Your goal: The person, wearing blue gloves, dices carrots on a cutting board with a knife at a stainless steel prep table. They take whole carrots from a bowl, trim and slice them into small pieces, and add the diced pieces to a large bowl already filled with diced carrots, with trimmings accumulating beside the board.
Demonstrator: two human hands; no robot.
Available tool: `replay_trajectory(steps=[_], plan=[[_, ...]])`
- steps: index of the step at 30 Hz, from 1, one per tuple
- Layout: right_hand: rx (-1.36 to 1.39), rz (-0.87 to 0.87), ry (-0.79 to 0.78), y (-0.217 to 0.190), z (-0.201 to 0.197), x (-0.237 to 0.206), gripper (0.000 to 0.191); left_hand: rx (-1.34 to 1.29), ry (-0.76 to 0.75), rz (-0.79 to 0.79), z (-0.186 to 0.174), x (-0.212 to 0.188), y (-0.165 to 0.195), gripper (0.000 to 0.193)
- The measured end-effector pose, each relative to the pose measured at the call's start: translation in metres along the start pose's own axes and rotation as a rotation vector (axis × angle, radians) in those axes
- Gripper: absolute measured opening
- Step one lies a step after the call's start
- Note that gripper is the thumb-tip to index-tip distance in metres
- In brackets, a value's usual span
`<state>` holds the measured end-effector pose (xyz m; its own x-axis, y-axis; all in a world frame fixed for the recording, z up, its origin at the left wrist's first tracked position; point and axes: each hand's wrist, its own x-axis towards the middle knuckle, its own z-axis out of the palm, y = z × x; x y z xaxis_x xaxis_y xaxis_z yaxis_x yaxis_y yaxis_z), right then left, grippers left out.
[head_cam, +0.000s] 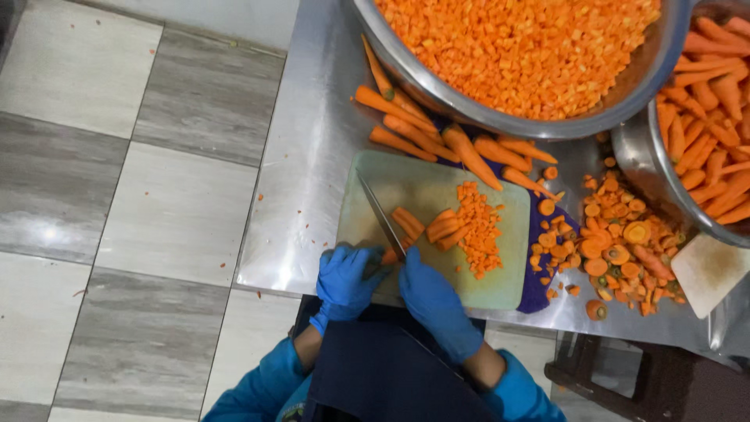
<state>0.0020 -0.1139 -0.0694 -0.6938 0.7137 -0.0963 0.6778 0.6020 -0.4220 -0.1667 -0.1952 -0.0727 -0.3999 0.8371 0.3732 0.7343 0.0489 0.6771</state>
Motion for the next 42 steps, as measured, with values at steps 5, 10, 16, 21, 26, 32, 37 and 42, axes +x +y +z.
replay_trajectory(steps=[5, 10, 16, 21, 26, 32, 37, 42], plan=[[-0.031, -0.085, 0.027, -0.002, 0.005, -0.008, 0.051, -0.032, -0.043, -0.061, 0.002, -0.004, -0.003, 0.041], [-0.049, 0.189, -0.202, 0.000, 0.006, -0.009, 0.046, -0.085, 0.037, -0.034, 0.004, -0.009, -0.010, 0.046], [0.015, -0.117, 0.052, -0.003, 0.007, -0.009, 0.044, -0.064, 0.035, -0.106, 0.003, -0.012, -0.013, 0.038], [-0.041, -0.034, -0.085, -0.008, 0.010, -0.010, 0.045, -0.072, 0.043, -0.157, 0.002, -0.012, -0.012, 0.035], [0.166, 0.103, -0.102, -0.004, 0.004, 0.007, 0.044, -0.051, 0.047, -0.067, -0.003, -0.004, -0.005, 0.032], [0.203, 0.203, -0.155, 0.000, -0.013, -0.026, 0.036, -0.226, 0.072, -0.079, -0.041, 0.030, 0.005, 0.030], [0.233, -0.040, -0.206, -0.011, -0.001, -0.028, 0.039, -0.104, -0.130, 0.375, -0.044, 0.089, 0.002, 0.037], [0.177, 0.037, -0.030, -0.015, -0.010, -0.019, 0.036, 0.129, -0.638, 0.614, 0.020, 0.151, 0.006, 0.047]])
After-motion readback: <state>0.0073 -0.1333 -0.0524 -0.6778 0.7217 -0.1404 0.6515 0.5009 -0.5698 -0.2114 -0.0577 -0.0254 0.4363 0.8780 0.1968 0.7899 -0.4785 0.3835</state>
